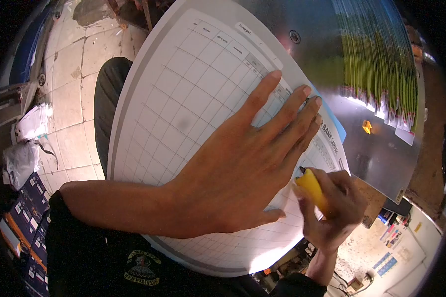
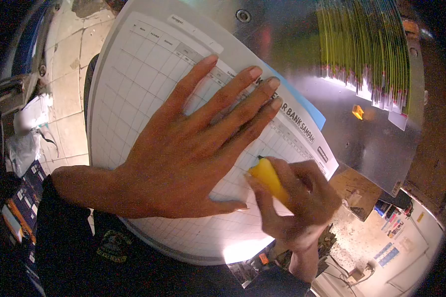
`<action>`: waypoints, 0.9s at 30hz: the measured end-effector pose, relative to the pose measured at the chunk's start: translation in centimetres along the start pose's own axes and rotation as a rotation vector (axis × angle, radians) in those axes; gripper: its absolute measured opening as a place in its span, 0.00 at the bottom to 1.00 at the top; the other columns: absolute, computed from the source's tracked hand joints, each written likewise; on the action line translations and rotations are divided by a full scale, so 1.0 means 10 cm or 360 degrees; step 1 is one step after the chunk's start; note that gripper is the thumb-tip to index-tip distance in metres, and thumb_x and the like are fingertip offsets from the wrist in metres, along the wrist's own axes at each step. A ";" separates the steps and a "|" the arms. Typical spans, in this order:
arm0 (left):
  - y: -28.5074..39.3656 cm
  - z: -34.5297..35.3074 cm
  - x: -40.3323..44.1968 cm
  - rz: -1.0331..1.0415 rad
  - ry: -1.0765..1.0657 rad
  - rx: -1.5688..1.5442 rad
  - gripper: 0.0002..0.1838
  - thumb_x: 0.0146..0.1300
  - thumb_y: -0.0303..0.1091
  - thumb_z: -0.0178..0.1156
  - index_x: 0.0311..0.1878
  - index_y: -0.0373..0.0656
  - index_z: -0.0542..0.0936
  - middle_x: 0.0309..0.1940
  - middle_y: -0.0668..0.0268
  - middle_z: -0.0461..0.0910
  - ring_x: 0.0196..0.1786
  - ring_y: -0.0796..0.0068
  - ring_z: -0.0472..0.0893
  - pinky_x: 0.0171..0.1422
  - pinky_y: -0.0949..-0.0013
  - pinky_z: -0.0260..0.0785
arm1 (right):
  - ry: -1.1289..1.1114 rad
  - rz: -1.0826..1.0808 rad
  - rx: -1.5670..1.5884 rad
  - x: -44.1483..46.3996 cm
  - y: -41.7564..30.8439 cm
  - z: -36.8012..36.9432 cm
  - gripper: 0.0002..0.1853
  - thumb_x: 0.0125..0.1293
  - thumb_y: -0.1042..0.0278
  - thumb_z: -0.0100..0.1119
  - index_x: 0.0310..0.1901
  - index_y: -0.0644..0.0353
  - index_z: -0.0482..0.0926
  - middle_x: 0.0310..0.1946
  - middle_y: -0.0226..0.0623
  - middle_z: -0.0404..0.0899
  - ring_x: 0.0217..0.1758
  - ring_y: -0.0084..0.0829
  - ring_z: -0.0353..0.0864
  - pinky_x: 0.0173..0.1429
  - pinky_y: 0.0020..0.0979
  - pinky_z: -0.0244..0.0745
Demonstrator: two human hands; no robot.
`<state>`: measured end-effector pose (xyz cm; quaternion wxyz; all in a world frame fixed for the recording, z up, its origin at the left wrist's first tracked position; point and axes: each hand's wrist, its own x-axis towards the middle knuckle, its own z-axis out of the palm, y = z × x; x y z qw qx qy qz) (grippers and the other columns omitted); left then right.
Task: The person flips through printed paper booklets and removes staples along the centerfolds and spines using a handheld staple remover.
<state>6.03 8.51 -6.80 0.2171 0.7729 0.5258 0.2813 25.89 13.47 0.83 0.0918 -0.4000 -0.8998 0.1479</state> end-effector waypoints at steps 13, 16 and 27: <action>-0.02 0.00 0.00 0.0011 -0.0020 -0.0023 0.62 0.51 0.76 0.65 0.78 0.37 0.63 0.81 0.54 0.57 0.86 0.54 0.49 0.87 0.34 0.29 | 0.0188 -0.0037 0.0101 -0.18 0.13 0.16 0.20 0.49 0.72 0.81 0.46 0.62 0.91 0.31 0.42 0.85 0.30 0.31 0.86 0.36 0.27 0.79; -0.02 0.00 0.00 0.0010 -0.0012 -0.0023 0.62 0.51 0.75 0.65 0.78 0.38 0.63 0.81 0.55 0.58 0.86 0.55 0.49 0.87 0.34 0.29 | 0.0189 0.0017 0.0133 -0.18 0.14 0.16 0.20 0.48 0.73 0.81 0.47 0.63 0.90 0.32 0.42 0.85 0.32 0.31 0.86 0.36 0.27 0.80; -0.03 0.00 0.00 0.0002 0.0023 -0.0074 0.62 0.48 0.74 0.68 0.78 0.38 0.64 0.81 0.56 0.58 0.86 0.56 0.50 0.87 0.35 0.30 | 0.0098 -0.0022 0.0349 -0.09 0.25 0.11 0.22 0.44 0.78 0.78 0.46 0.66 0.90 0.32 0.44 0.85 0.31 0.31 0.86 0.36 0.26 0.79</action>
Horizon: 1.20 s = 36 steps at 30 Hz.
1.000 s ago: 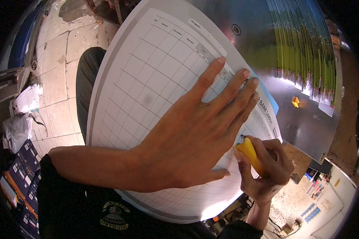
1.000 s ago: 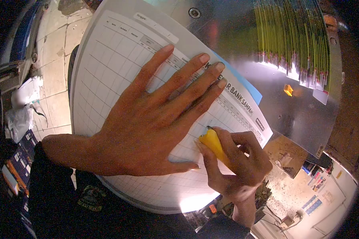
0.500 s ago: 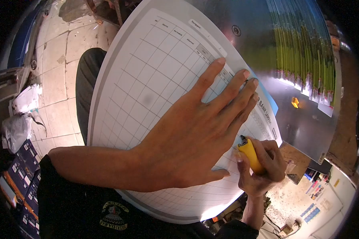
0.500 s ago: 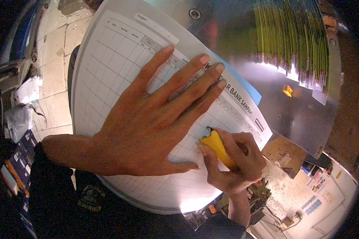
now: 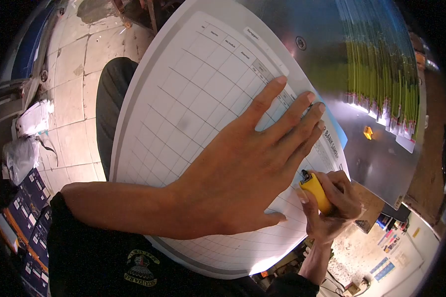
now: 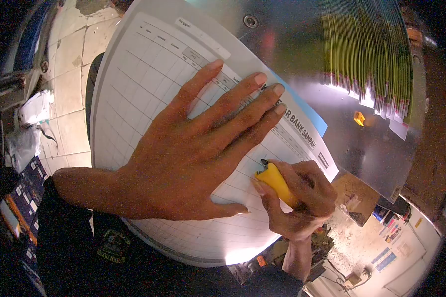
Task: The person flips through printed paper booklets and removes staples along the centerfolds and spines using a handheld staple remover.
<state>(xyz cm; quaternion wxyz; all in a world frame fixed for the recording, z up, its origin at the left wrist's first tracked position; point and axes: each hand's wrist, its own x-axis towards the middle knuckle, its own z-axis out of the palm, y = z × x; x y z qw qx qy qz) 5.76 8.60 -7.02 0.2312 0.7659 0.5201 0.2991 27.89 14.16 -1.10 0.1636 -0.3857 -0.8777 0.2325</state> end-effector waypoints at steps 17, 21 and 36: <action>0.03 -0.01 0.00 -0.0019 0.0055 0.0032 0.61 0.47 0.74 0.68 0.76 0.38 0.67 0.79 0.56 0.62 0.85 0.56 0.53 0.87 0.36 0.34 | 0.0171 -0.0024 0.0054 -0.14 0.15 0.01 0.21 0.44 0.69 0.80 0.44 0.63 0.91 0.29 0.42 0.85 0.30 0.31 0.85 0.34 0.27 0.77; 0.03 -0.02 0.02 -0.0027 0.0031 0.0031 0.61 0.45 0.73 0.69 0.76 0.38 0.67 0.79 0.56 0.62 0.85 0.57 0.53 0.87 0.36 0.35 | 0.0110 -0.0019 -0.0071 -0.08 0.06 0.01 0.22 0.45 0.70 0.80 0.46 0.64 0.91 0.30 0.43 0.85 0.29 0.31 0.85 0.34 0.27 0.78; 0.03 -0.01 0.01 -0.0038 0.0000 0.0008 0.63 0.45 0.73 0.69 0.77 0.38 0.65 0.80 0.57 0.61 0.85 0.57 0.52 0.87 0.34 0.34 | -0.0128 -0.0078 0.0024 0.10 0.04 -0.11 0.22 0.44 0.79 0.79 0.46 0.68 0.89 0.30 0.45 0.85 0.29 0.31 0.85 0.31 0.26 0.76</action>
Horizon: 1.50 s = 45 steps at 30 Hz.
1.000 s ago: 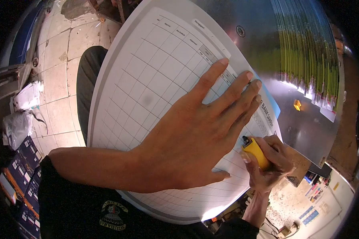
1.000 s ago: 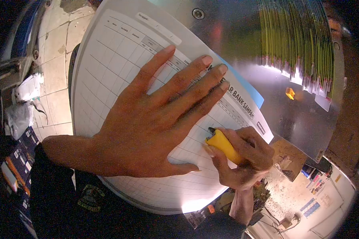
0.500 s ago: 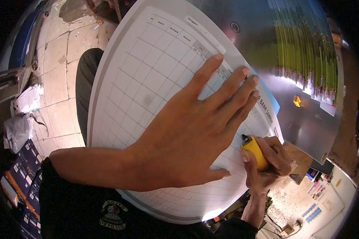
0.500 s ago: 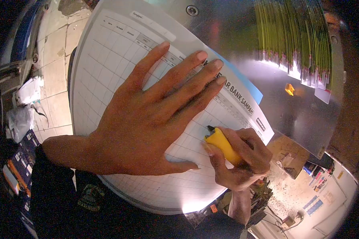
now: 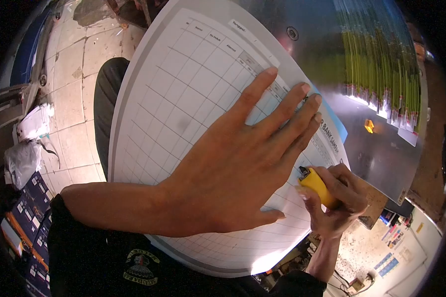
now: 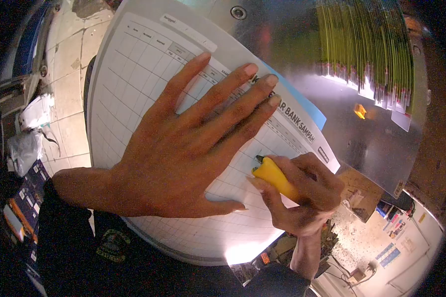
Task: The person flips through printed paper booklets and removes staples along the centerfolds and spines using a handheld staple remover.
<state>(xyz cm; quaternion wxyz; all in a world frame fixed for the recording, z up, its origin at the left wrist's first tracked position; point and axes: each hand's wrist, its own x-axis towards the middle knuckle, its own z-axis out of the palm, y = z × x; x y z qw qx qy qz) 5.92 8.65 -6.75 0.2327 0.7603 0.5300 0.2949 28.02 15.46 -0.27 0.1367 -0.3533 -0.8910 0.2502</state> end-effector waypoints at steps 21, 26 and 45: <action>0.01 0.00 0.00 0.0003 0.0034 0.0041 0.61 0.45 0.73 0.69 0.76 0.38 0.67 0.79 0.56 0.62 0.84 0.57 0.55 0.87 0.36 0.35 | 0.0068 -0.0028 -0.0089 -0.11 0.07 0.06 0.22 0.42 0.71 0.77 0.44 0.64 0.91 0.27 0.41 0.84 0.27 0.29 0.83 0.31 0.26 0.76; 0.01 -0.02 0.01 -0.0013 0.0043 0.0070 0.62 0.44 0.73 0.70 0.76 0.38 0.67 0.79 0.56 0.63 0.84 0.57 0.54 0.87 0.36 0.35 | 0.0029 -0.0070 -0.0104 -0.15 0.05 0.11 0.23 0.42 0.66 0.78 0.44 0.62 0.92 0.27 0.39 0.83 0.27 0.28 0.82 0.30 0.26 0.74; -0.01 -0.01 0.00 0.0020 -0.0011 0.0065 0.63 0.45 0.76 0.68 0.77 0.39 0.66 0.80 0.57 0.60 0.85 0.57 0.53 0.86 0.35 0.35 | 0.0224 0.0062 -0.0183 -0.17 -0.02 0.13 0.21 0.48 0.68 0.80 0.46 0.64 0.91 0.29 0.42 0.84 0.29 0.30 0.84 0.32 0.26 0.75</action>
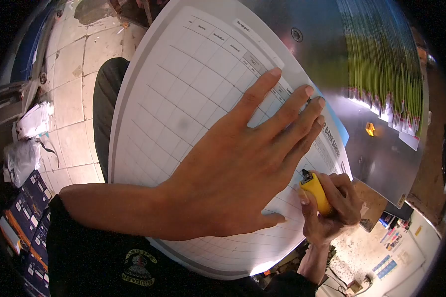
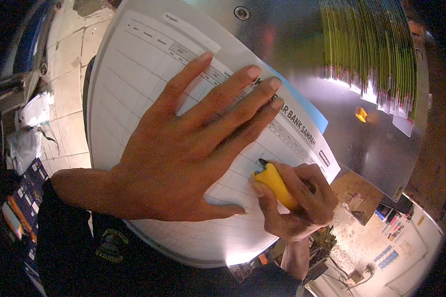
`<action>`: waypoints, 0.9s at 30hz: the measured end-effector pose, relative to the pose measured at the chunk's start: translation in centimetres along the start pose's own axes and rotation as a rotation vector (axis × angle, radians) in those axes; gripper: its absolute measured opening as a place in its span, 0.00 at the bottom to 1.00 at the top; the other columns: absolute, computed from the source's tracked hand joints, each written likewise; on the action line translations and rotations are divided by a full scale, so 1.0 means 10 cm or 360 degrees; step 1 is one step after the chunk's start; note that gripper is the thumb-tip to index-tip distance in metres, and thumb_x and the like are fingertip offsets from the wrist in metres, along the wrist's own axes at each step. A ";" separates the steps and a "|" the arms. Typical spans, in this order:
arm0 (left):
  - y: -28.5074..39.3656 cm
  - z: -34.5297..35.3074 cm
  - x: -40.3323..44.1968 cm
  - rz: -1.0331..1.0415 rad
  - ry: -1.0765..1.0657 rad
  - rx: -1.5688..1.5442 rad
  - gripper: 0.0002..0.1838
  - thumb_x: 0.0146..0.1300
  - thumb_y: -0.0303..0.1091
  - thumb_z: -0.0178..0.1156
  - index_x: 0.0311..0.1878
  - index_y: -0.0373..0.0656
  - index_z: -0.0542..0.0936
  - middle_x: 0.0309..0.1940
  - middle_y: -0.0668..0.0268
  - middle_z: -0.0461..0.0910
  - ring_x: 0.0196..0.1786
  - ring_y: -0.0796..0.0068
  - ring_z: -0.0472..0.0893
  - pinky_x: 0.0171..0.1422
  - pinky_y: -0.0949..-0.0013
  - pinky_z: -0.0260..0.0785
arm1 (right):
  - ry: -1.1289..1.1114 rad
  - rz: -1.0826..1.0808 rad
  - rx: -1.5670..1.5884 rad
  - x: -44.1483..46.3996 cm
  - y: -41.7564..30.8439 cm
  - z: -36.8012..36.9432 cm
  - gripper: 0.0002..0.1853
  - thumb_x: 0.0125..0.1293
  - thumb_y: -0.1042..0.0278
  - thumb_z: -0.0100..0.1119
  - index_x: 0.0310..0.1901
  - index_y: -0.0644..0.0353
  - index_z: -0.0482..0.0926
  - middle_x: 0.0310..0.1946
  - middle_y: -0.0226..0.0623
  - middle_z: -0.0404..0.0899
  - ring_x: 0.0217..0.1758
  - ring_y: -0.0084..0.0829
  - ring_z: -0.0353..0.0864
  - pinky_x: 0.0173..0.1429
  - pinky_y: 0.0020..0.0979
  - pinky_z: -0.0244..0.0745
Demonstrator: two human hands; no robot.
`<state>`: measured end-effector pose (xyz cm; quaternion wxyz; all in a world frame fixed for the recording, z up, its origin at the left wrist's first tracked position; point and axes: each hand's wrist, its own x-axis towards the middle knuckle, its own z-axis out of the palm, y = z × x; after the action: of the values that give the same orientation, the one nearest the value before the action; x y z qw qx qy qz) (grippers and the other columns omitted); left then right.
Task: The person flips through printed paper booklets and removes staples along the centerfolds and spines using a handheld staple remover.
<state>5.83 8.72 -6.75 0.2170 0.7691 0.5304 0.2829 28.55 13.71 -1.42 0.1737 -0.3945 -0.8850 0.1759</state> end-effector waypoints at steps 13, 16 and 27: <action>0.00 0.01 0.00 -0.0035 0.0023 -0.0099 0.62 0.43 0.71 0.72 0.76 0.40 0.67 0.80 0.58 0.61 0.85 0.58 0.53 0.87 0.35 0.35 | -0.0206 -0.0042 0.0117 0.16 0.00 -0.12 0.22 0.43 0.77 0.77 0.45 0.66 0.91 0.28 0.41 0.83 0.26 0.26 0.81 0.28 0.25 0.70; 0.01 0.01 0.00 -0.0028 0.0019 -0.0083 0.62 0.43 0.72 0.71 0.76 0.40 0.67 0.80 0.58 0.61 0.85 0.58 0.54 0.87 0.35 0.35 | -0.0249 -0.0046 0.0211 0.18 0.04 -0.11 0.22 0.42 0.78 0.76 0.44 0.66 0.90 0.27 0.42 0.83 0.24 0.26 0.80 0.28 0.25 0.70; 0.02 0.00 0.00 -0.0041 0.0012 -0.0027 0.61 0.44 0.73 0.69 0.76 0.41 0.67 0.80 0.58 0.62 0.84 0.59 0.55 0.87 0.35 0.36 | -0.0326 -0.0136 0.0286 0.21 0.23 -0.14 0.24 0.41 0.73 0.75 0.46 0.68 0.90 0.28 0.48 0.85 0.27 0.32 0.85 0.30 0.27 0.76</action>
<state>6.00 8.64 -6.59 0.2251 0.7592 0.5387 0.2876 29.30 17.04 -0.90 0.1245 -0.3192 -0.8948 0.2862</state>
